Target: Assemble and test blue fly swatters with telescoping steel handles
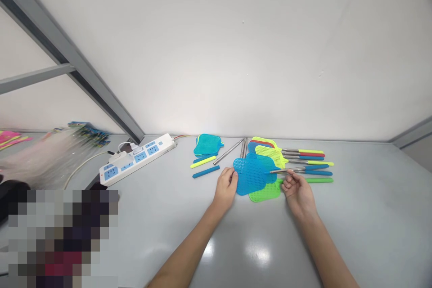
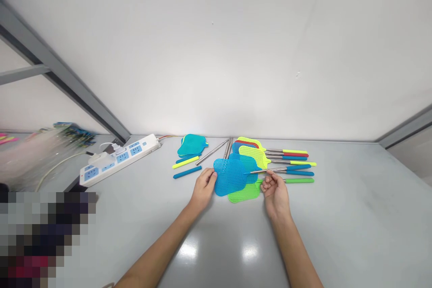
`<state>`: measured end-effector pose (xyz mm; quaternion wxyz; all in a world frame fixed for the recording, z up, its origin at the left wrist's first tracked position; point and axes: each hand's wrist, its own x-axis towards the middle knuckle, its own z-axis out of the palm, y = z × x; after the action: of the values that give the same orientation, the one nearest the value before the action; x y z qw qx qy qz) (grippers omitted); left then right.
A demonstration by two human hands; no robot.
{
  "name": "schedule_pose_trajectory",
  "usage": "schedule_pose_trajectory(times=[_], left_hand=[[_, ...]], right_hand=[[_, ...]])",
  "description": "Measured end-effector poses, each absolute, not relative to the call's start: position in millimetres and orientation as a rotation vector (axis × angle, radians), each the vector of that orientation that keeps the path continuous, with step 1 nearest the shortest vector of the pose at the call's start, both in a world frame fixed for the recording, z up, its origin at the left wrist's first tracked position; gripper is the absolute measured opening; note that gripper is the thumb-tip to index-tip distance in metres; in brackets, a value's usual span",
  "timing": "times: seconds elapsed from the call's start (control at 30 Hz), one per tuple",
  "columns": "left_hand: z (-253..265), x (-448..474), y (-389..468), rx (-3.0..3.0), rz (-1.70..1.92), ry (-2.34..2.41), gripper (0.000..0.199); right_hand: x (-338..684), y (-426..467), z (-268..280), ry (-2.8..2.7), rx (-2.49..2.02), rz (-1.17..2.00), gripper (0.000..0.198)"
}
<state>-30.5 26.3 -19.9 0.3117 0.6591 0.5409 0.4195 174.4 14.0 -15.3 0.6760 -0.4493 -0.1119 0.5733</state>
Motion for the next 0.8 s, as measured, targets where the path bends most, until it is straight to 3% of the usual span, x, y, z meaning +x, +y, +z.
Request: schedule_pose_trajectory(times=[0.63,0.8], left_hand=[[-13.4,-44.3,29.3,1.705,1.341,1.65,0.026],[-12.3,-60.9,37.3,1.947,1.171,1.896,0.021]], right_hand=[[169.8,13.2,-12.8,-0.24,-1.018,1.277,0.011],[166.0,11.9,-12.7,-0.288,-1.018,1.257,0.011]])
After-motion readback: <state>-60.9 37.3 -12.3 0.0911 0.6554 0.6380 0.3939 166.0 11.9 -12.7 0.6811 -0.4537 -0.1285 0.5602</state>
